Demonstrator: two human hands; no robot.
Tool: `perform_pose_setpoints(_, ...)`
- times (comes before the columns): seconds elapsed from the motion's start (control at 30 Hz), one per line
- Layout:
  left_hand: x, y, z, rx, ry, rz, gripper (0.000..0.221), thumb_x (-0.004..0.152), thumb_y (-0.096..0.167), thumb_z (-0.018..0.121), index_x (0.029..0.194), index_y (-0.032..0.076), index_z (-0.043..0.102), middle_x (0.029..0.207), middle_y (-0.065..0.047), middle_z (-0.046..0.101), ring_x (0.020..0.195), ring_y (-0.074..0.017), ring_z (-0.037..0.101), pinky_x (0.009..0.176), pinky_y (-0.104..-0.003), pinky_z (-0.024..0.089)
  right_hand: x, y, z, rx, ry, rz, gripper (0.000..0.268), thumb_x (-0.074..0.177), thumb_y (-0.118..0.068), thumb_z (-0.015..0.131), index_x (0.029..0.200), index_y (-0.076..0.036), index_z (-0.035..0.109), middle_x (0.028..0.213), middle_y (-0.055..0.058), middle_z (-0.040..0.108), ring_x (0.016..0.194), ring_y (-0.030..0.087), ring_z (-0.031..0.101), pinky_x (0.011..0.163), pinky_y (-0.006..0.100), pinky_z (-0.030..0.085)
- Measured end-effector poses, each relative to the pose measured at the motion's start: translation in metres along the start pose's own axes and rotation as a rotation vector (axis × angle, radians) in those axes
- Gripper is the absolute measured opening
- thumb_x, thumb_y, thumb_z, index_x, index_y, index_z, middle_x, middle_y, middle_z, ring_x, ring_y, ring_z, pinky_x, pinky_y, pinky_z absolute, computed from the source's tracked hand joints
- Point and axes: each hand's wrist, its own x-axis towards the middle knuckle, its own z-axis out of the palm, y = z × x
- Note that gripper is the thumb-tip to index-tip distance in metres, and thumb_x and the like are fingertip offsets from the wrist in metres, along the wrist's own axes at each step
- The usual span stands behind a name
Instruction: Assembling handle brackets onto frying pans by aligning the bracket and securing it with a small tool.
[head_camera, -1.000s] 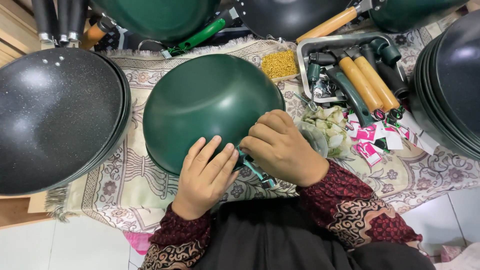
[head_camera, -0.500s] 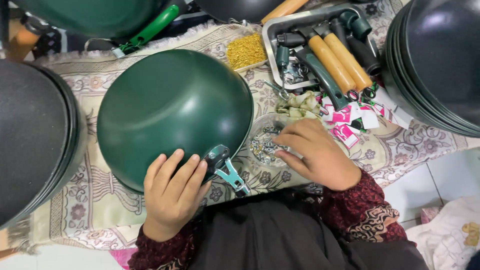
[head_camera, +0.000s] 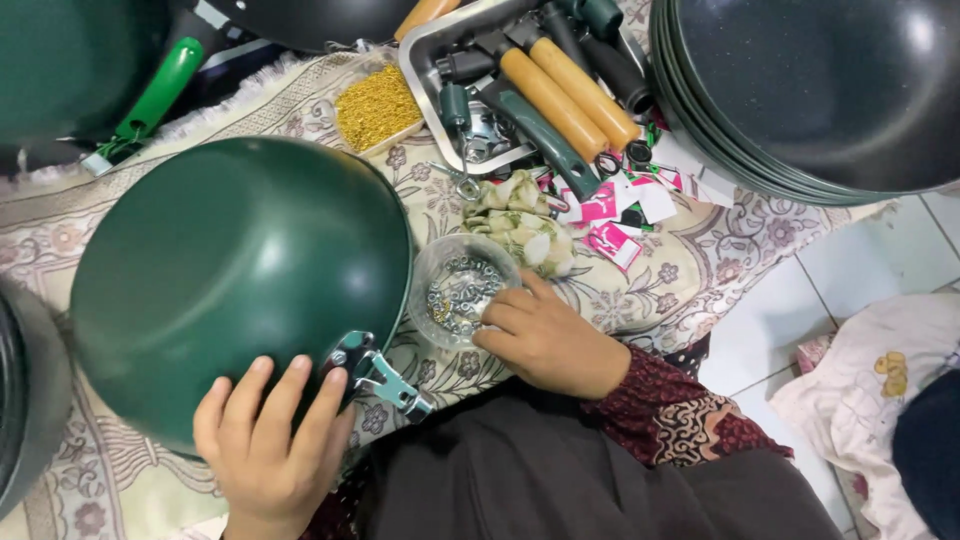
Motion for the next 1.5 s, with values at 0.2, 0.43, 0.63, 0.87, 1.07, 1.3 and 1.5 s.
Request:
perform_pose_setpoints(0.2, 0.009, 0.008, 0.006, -0.02, -0.025, -0.014, 0.026, 0.1, 0.033, 0.063, 0.121, 0.018, 0.07, 0.124, -0.011, 0.068, 0.116, -0.0397, 0.064, 0.101, -0.069, 0.041, 0.009, -0.004, -0.007, 0.039, 0.027, -0.01, 0.006, 0.099, -0.002, 0.061, 0.095, -0.007, 0.059, 0.091, 0.009, 0.061, 0.087, 0.03, 0.059, 0.09, 0.049, 0.043)
perform_pose_setpoints(0.43, 0.01, 0.005, 0.0, -0.021, -0.016, -0.034, 0.023, 0.096, 0.027, 0.069, 0.116, 0.016, 0.072, 0.12, -0.012, 0.069, 0.114, -0.0387, 0.065, 0.1, -0.068, 0.044, -0.003, 0.003, -0.012, 0.01, -0.02, 0.015, 0.007, 0.096, -0.002, 0.064, 0.098, -0.009, 0.062, 0.097, 0.01, 0.062, 0.095, 0.03, 0.06, 0.103, 0.054, 0.042)
perform_pose_setpoints(0.63, 0.005, -0.001, -0.004, -0.044, -0.004, -0.05, 0.027, 0.099, 0.033, 0.064, 0.118, 0.015, 0.071, 0.12, -0.011, 0.07, 0.115, -0.0386, 0.065, 0.102, -0.067, 0.044, -0.015, 0.014, -0.034, -0.005, -0.198, 0.139, 0.018, 0.09, -0.024, 0.075, 0.101, -0.01, 0.071, 0.11, 0.009, 0.071, 0.113, 0.029, 0.063, 0.12, 0.062, 0.03)
perform_pose_setpoints(0.87, 0.002, -0.001, -0.004, -0.06, 0.016, -0.056, 0.025, 0.101, 0.031, 0.061, 0.117, 0.015, 0.071, 0.118, -0.011, 0.073, 0.114, -0.0376, 0.066, 0.103, -0.066, 0.043, 0.006, 0.015, -0.046, 0.009, -0.028, 0.086, 0.022, 0.093, -0.013, 0.076, 0.111, -0.002, 0.07, 0.107, 0.014, 0.069, 0.098, 0.031, 0.064, 0.089, 0.044, 0.051)
perform_pose_setpoints(1.07, -0.001, -0.004, -0.007, -0.077, 0.023, -0.051, 0.027, 0.102, 0.031, 0.059, 0.118, 0.012, 0.071, 0.119, -0.013, 0.073, 0.115, -0.0395, 0.066, 0.106, -0.066, 0.04, 0.036, 0.023, -0.014, -0.162, -0.418, 0.08, 0.011, 0.088, 0.002, 0.063, 0.084, -0.008, 0.06, 0.083, 0.008, 0.055, 0.08, 0.031, 0.054, 0.063, 0.046, 0.047)
perform_pose_setpoints(1.3, -0.002, -0.01, -0.011, -0.116, 0.011, -0.051, 0.03, 0.102, 0.03, 0.059, 0.123, 0.01, 0.066, 0.124, -0.014, 0.07, 0.122, -0.0402, 0.062, 0.108, -0.069, 0.039, 0.035, 0.045, 0.031, -0.406, -0.678, -0.007, 0.016, 0.081, 0.001, 0.07, 0.071, -0.012, 0.069, 0.074, 0.007, 0.066, 0.069, 0.024, 0.061, 0.062, 0.041, 0.054)
perform_pose_setpoints(1.5, 0.004, -0.016, -0.015, -0.119, 0.07, -0.039, 0.031, 0.105, 0.033, 0.053, 0.115, 0.007, 0.067, 0.12, -0.017, 0.07, 0.12, -0.0414, 0.063, 0.106, -0.065, 0.045, 0.037, 0.049, 0.031, -0.27, -0.669, 0.066, 0.013, 0.082, 0.002, 0.071, 0.077, -0.009, 0.07, 0.074, 0.004, 0.065, 0.072, 0.022, 0.06, 0.067, 0.04, 0.055)
